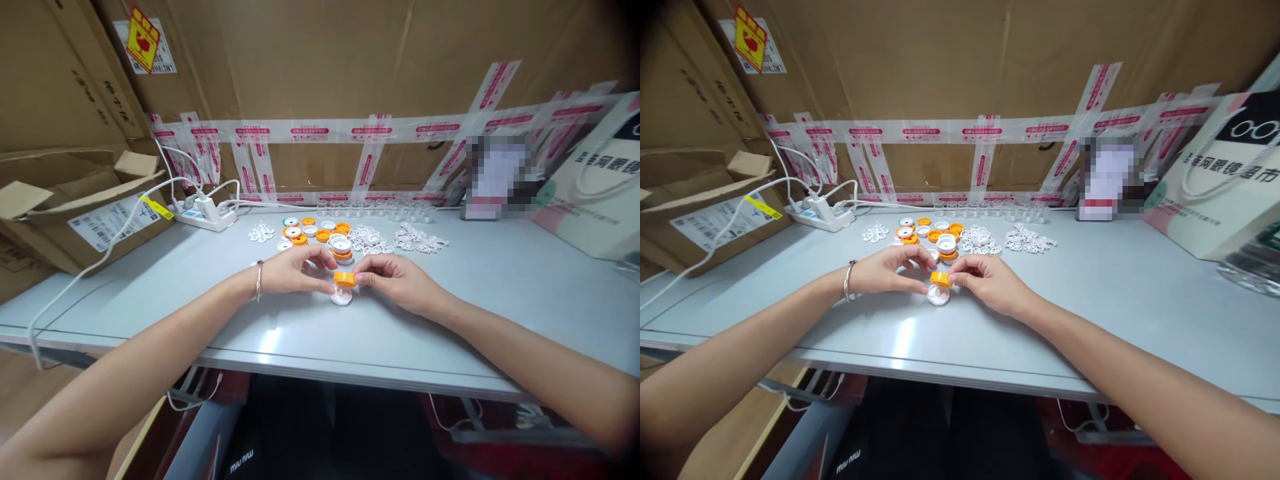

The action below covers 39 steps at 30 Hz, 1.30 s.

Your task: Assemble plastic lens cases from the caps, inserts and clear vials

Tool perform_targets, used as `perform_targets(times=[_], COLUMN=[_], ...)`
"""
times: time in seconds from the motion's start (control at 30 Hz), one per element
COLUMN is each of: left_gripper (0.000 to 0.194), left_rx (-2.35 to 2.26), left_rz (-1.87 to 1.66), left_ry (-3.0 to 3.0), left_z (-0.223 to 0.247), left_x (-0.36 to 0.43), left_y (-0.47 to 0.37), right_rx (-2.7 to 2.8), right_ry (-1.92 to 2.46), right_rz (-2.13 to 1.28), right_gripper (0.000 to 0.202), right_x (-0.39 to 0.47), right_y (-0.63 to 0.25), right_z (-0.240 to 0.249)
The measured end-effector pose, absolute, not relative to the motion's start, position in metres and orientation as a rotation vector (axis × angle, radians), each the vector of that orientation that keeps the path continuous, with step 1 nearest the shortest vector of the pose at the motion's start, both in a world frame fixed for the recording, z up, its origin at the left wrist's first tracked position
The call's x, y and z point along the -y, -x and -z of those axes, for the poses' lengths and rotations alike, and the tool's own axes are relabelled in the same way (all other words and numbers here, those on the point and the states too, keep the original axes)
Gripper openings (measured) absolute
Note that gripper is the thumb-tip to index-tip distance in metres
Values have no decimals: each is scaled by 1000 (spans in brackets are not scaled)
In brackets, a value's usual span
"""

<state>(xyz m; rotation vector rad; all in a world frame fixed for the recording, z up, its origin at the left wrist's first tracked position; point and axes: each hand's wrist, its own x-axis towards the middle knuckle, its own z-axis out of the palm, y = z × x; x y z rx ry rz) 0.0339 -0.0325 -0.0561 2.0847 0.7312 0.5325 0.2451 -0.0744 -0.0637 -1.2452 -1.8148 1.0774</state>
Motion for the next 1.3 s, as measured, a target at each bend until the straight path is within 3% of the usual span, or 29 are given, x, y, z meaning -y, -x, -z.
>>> perform_targets(times=[0.1,0.37,0.6,0.8,1.1,1.3], left_gripper=[45,33,45,31,62,50], left_rx=[-818,-839,-990,-1023,-1242,-1255], left_rz=[-479,-496,-546,-561,-561,-549], left_ry=[-2312,-2363,-2340,-2340,-2395,-2425], left_z=[60,68,69,69,72,71], left_x=[35,34,42,43,53,54], left_y=[-34,-42,-48,-50,-60,-65], right_rx=[1804,1813,1821,1823,1743,1732], right_ry=[1266,1271,1277,1269,1258,1267], right_rz=[-1096,-1076,-1066,-1026,-1091,-1092], right_gripper=[16,14,15,15,21,25], right_x=[73,73,70,70,70,71], right_y=[-245,-245,-246,-248,-245,-244], right_z=[66,69,72,71,69,68])
